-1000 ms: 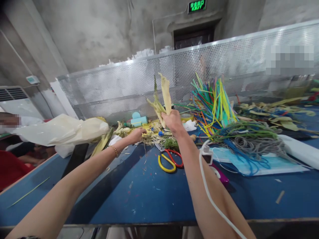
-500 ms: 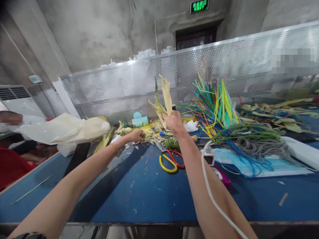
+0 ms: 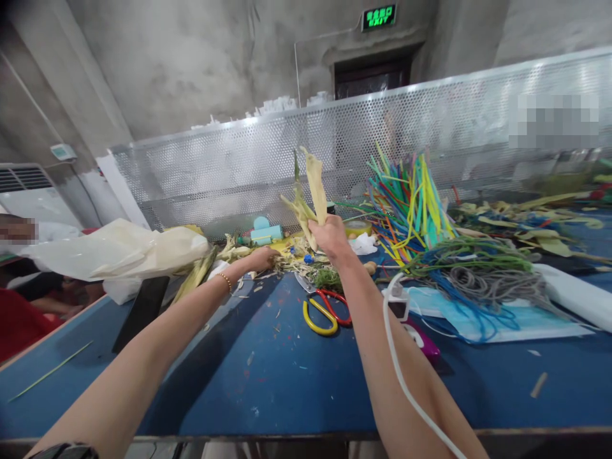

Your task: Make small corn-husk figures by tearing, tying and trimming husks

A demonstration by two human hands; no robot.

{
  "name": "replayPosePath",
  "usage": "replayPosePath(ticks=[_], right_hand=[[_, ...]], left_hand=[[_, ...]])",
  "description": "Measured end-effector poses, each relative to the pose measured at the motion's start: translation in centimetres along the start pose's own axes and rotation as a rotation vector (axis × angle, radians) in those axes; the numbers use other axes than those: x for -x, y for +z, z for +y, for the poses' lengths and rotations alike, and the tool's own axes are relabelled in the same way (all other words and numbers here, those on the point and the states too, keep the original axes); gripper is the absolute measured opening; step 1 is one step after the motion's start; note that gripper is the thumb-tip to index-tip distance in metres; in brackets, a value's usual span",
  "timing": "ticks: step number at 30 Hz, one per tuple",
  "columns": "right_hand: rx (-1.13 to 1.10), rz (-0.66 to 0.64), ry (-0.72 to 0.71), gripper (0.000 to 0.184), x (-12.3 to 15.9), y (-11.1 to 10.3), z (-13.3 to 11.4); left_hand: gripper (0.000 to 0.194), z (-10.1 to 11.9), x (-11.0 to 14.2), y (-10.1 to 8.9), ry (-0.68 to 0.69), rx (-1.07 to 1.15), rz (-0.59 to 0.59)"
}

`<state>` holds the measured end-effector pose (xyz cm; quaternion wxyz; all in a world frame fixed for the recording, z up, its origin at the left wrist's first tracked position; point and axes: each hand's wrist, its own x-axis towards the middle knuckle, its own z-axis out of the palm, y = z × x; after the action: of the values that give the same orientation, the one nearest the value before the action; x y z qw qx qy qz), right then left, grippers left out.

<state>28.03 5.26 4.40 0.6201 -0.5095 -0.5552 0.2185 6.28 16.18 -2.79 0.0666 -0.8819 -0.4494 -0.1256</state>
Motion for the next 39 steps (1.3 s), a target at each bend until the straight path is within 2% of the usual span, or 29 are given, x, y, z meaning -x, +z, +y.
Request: replayPosePath(ticks=[3,8,10,12,14,16,19,22,27,31,34,39], right_hand=[[0.014,-0.007,-0.030,0.023,-0.1,0.0,0.0],[0.049,-0.019,-0.073,0.026,-0.3,0.0,0.3],[0.084,-0.006,-0.074,0.028,-0.2,0.1,0.4],[0.110,-0.004,-0.076,0.028,-0.2,0.2,0.4],[0.129,-0.010,-0.075,0.028,0.0,0.2,0.3],[0.138,-0.021,-0.069,0.028,0.1,0.2,0.2],[0.128,-0.035,-0.055,0.028,0.4,0.2,-0.2],[0.117,-0.035,-0.042,0.028,0.6,0.2,-0.3],[0.116,-0.028,-0.035,0.028,0.4,0.4,0.0],[0.116,-0.025,-0.056,0.028,0.2,0.4,0.0],[0.115,-0.037,-0.072,0.029,0.4,0.4,-0.4],[0.177,-0.036,-0.088,0.027,0.7,0.4,-0.6]], left_hand=[[0.050,-0.2,0.5,-0.3,0.030,0.022,-0.010],[0.053,1.7,1.4,-1.2,-0.015,-0.035,0.125],[0.047,3.0,2.2,-0.9,0.020,-0.030,0.064],[0.041,3.9,3.1,-0.5,0.086,-0.053,-0.066],[0.039,4.1,3.9,-0.1,0.021,-0.101,-0.104],[0.038,3.6,4.2,-0.1,-0.053,-0.128,-0.092],[0.035,2.9,3.6,-0.4,-0.122,-0.124,-0.059],[0.032,3.4,2.1,-0.5,-0.170,-0.089,-0.014],[0.028,5.0,-0.2,0.8,-0.292,-0.024,0.020],[0.023,4.7,-1.1,1.0,-0.355,0.050,0.025],[0.019,4.0,-1.4,0.1,-0.376,0.134,0.039],[0.023,3.6,-1.8,-2.5,-0.399,0.275,0.146]])
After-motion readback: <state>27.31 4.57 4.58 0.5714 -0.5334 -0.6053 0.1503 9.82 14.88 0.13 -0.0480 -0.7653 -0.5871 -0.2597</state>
